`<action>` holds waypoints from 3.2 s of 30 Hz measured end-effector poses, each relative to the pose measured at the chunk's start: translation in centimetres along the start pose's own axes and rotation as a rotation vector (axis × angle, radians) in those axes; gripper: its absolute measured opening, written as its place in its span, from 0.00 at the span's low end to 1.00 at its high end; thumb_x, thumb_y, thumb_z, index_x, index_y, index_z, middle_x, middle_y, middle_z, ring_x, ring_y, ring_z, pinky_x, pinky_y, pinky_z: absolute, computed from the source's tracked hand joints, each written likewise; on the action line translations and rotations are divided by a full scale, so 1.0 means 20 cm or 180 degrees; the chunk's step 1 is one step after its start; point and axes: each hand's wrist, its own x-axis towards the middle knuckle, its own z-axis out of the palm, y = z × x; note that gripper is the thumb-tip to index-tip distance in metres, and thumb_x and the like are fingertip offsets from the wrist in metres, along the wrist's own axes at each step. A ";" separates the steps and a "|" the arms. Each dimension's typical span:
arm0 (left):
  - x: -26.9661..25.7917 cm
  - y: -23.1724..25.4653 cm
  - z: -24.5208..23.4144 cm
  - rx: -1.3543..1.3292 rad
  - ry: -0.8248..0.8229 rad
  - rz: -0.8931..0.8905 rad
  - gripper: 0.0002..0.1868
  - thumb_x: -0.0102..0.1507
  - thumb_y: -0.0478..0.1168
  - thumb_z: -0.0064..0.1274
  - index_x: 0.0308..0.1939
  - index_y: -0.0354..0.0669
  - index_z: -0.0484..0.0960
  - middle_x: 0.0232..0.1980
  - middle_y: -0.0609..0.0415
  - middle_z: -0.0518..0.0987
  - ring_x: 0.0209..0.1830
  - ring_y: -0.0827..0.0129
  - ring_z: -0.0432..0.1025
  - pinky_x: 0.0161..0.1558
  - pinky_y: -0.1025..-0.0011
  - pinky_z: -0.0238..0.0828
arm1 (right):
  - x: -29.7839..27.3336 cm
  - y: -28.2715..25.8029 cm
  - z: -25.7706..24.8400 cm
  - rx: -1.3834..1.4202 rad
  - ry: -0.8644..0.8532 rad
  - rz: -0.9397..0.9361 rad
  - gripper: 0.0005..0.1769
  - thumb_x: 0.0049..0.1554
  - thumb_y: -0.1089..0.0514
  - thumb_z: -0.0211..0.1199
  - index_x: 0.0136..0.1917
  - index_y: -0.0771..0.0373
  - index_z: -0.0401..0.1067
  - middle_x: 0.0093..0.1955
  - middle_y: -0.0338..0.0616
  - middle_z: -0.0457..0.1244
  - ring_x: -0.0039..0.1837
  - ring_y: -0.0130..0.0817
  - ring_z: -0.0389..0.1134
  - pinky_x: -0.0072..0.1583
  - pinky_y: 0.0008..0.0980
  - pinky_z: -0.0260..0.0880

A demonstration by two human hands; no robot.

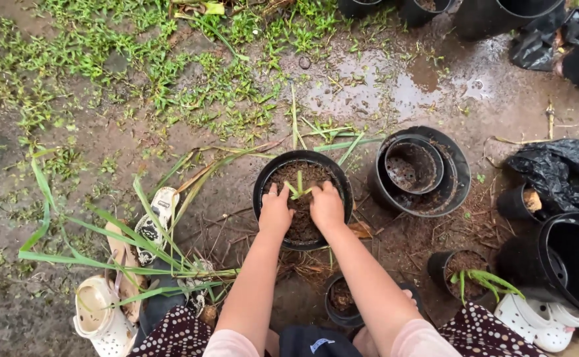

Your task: Planting small plant shoots into soil-filled plastic pots by hand.

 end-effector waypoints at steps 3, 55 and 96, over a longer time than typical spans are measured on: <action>0.12 -0.06 0.09 0.0172 -0.0007 0.0116 0.42 0.59 0.42 0.66 0.76 0.45 0.66 0.77 0.36 0.60 0.70 0.44 0.63 0.61 0.53 0.76 | 0.04 0.04 -0.02 -0.0054 -0.0140 -0.0473 0.15 0.49 0.60 0.64 0.50 0.66 0.78 0.49 0.57 0.62 0.52 0.60 0.70 0.51 0.51 0.77; -0.16 -0.10 0.19 0.1139 -0.0061 0.0884 0.21 0.56 0.51 0.65 0.51 0.53 0.83 0.46 0.50 0.80 0.49 0.53 0.75 0.50 0.54 0.71 | -0.12 0.00 -0.23 -0.0269 -0.2053 -0.0767 0.29 0.51 0.52 0.69 0.66 0.58 0.73 0.61 0.54 0.65 0.68 0.59 0.64 0.61 0.49 0.73; 0.09 -0.05 -0.15 0.0020 0.0106 0.0654 0.23 0.64 0.33 0.51 0.64 0.53 0.76 0.64 0.48 0.69 0.62 0.50 0.70 0.54 0.56 0.81 | 0.26 0.07 -0.09 0.0200 -0.0500 -0.0398 0.13 0.54 0.51 0.63 0.53 0.48 0.79 0.53 0.50 0.66 0.60 0.55 0.70 0.60 0.45 0.73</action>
